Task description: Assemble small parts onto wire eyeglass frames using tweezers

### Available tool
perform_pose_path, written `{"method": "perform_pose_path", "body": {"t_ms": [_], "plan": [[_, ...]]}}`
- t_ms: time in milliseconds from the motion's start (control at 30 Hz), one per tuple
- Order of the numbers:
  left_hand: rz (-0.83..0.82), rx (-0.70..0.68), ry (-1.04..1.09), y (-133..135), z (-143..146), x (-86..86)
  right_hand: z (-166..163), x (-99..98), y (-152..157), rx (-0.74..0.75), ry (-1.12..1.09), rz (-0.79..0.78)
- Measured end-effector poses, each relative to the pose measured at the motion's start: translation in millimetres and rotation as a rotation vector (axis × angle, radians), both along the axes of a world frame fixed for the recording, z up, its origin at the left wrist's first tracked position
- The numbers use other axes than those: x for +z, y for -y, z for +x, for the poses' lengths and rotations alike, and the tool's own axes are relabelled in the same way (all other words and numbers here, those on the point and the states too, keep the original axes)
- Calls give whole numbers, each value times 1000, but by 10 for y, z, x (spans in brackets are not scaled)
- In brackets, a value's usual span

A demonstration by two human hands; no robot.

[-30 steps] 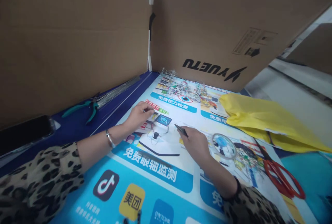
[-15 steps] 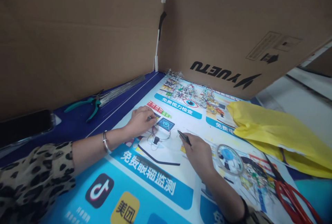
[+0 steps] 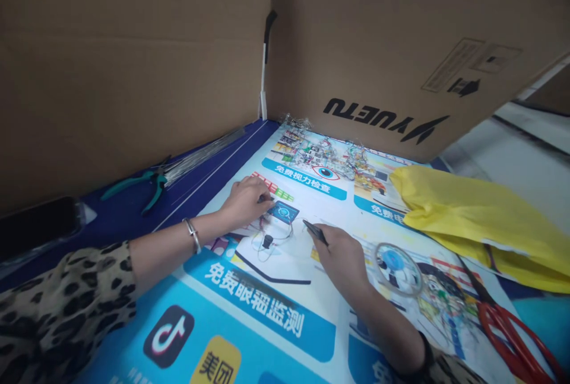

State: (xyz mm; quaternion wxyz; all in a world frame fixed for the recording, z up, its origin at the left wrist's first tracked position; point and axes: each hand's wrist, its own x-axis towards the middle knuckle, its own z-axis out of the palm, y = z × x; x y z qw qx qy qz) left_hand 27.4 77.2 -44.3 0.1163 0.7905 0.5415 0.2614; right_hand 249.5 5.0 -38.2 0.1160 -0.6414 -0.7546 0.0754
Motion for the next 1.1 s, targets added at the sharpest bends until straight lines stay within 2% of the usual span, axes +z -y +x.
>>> {"method": "perform_pose_path", "body": {"t_ms": [133, 267, 533, 1100], "plan": [[31, -75, 56, 72, 25, 23, -5, -5, -1, -10, -17, 11], [-27, -139, 26, 142, 39, 61, -7, -11, 1, -18, -16, 25], [19, -165, -53, 218, 74, 45, -19, -4, -5, -28, 14, 24], [55, -159, -60, 218, 106, 3, -37, 36, 7, -36, 41, -1]]}}
